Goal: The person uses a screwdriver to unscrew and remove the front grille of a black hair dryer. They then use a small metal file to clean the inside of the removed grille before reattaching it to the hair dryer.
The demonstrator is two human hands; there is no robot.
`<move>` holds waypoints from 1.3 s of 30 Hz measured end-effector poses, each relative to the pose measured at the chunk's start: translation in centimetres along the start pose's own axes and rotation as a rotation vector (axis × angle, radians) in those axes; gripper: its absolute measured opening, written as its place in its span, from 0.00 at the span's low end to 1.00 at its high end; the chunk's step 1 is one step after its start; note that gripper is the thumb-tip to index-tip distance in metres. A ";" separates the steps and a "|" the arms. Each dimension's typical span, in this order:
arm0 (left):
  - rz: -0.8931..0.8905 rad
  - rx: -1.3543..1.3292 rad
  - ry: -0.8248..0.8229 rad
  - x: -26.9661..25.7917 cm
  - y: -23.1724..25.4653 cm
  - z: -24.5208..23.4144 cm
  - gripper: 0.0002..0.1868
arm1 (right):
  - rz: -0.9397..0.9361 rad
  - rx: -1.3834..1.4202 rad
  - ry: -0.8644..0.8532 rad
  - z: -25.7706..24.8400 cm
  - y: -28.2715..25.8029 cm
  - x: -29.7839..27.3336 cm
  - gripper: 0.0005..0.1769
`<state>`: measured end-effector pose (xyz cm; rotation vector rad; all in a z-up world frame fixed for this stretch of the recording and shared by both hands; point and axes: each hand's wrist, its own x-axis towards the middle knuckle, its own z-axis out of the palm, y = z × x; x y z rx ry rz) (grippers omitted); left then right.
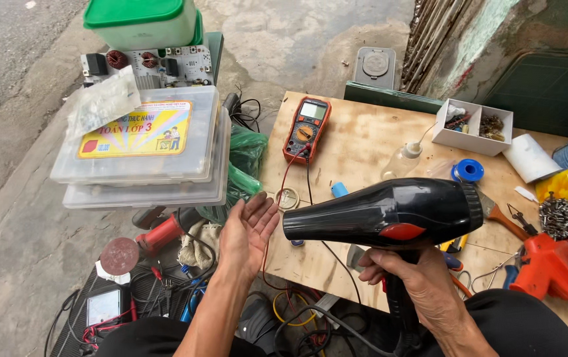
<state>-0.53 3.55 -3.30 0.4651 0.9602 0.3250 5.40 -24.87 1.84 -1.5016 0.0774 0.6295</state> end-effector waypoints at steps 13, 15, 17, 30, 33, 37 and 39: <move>0.093 0.053 0.041 1.8 -3.4 -3.5 0.14 | 0.078 -0.269 0.038 2.3 -1.6 -1.5 0.12; 0.119 0.152 0.172 1.1 -3.2 -3.3 0.16 | 0.086 -0.301 0.047 2.4 -1.3 -1.3 0.13; 0.126 0.137 0.206 1.1 -3.3 -3.8 0.16 | 0.078 -0.293 0.029 2.3 -1.5 -1.2 0.13; 0.090 0.133 0.178 0.1 -2.8 -4.1 0.20 | 0.079 -0.229 -0.018 2.8 1.1 -0.4 0.07; 0.093 -0.040 0.223 2.1 -3.9 -5.6 0.22 | 0.110 -0.329 0.020 3.9 0.8 -1.1 0.08; -0.012 0.011 0.189 0.0 -4.9 -5.0 0.20 | -0.163 -0.492 -0.040 4.2 3.4 -1.0 0.14; 0.035 -0.041 0.202 1.2 -6.3 -6.7 0.13 | -0.386 -0.457 -0.087 4.9 4.5 -1.1 0.18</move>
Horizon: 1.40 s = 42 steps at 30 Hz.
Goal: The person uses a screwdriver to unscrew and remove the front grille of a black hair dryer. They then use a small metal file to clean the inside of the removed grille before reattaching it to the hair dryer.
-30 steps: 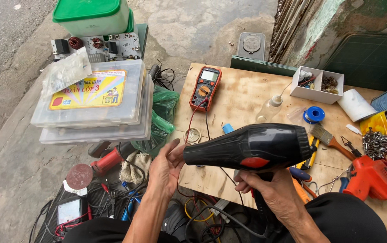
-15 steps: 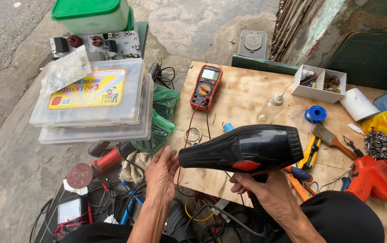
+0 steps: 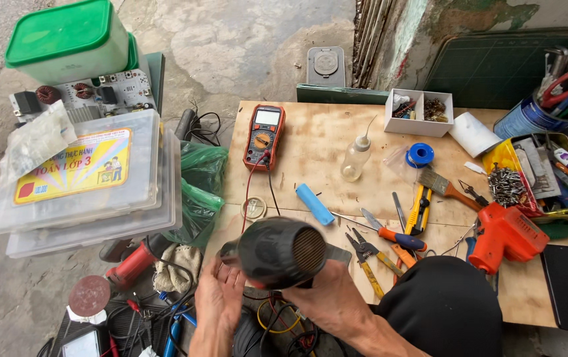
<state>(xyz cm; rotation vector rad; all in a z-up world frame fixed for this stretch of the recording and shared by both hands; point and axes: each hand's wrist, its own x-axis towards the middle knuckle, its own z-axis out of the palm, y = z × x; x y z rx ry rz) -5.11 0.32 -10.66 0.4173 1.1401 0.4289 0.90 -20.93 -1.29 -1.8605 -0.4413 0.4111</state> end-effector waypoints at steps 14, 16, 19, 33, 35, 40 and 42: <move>-0.131 -0.294 -0.222 -11.9 0.0 0.2 0.44 | 0.435 0.264 -0.247 0.4 -4.1 1.5 0.17; -0.160 -0.274 -0.252 -11.7 0.0 1.4 0.39 | 0.447 0.272 -0.217 0.4 -3.6 1.4 0.19; -0.100 -0.209 -0.351 -10.9 0.1 2.9 0.34 | 0.339 0.269 -0.216 0.3 -3.4 1.0 0.20; -0.218 -0.185 -0.289 -8.2 -1.0 2.3 0.40 | 0.395 0.032 -0.458 -0.9 -3.2 1.1 0.19; -0.202 -0.179 -0.287 -8.5 -0.9 2.6 0.39 | 0.315 0.057 -0.484 -0.9 -1.6 1.0 0.18; -0.203 -0.211 -0.246 -8.3 -1.1 2.7 0.37 | 0.216 0.162 -0.497 -0.7 -0.5 1.1 0.26; -0.236 -0.224 -0.257 -8.1 -1.3 2.4 0.38 | 0.205 0.217 -0.490 -0.7 -1.6 1.2 0.25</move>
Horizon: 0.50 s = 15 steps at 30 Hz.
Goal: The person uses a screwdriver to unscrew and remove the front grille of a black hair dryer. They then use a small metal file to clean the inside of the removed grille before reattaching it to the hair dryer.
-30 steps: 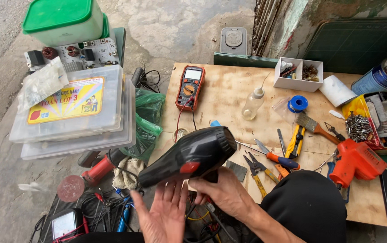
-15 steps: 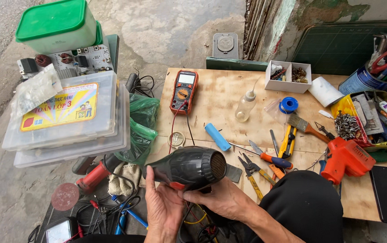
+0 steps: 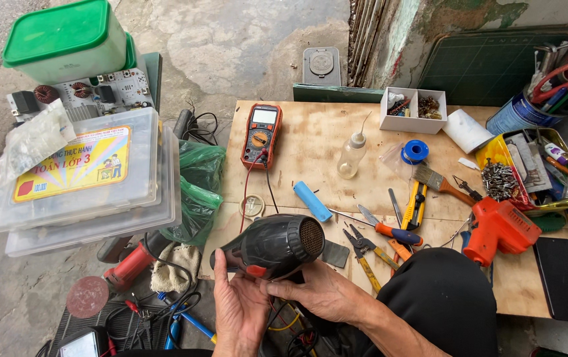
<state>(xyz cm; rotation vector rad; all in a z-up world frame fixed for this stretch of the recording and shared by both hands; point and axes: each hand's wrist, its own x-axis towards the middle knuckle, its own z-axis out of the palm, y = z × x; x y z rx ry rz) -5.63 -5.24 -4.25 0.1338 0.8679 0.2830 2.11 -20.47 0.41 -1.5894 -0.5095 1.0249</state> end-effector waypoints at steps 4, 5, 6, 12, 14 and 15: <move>0.041 -0.039 -0.027 0.3 0.0 -0.4 0.19 | 0.032 -0.026 -0.004 0.4 -0.5 0.0 0.24; 0.012 0.016 -0.012 -0.8 0.0 0.7 0.29 | 0.031 -0.075 0.028 0.5 -0.2 0.1 0.27; -0.016 0.071 0.004 -2.0 0.1 1.8 0.40 | 0.029 -0.124 0.058 0.7 0.0 0.2 0.30; 0.162 0.056 -0.024 -4.3 -0.9 4.3 0.37 | 0.095 -0.238 0.017 1.1 -2.2 -0.6 0.38; 0.194 0.036 -0.023 -4.2 -0.3 4.6 0.36 | 0.086 -0.229 0.079 0.0 -2.1 -1.7 0.33; 0.226 0.023 -0.017 -4.2 0.0 4.6 0.36 | 0.077 -0.213 0.141 -0.5 -2.0 -2.3 0.31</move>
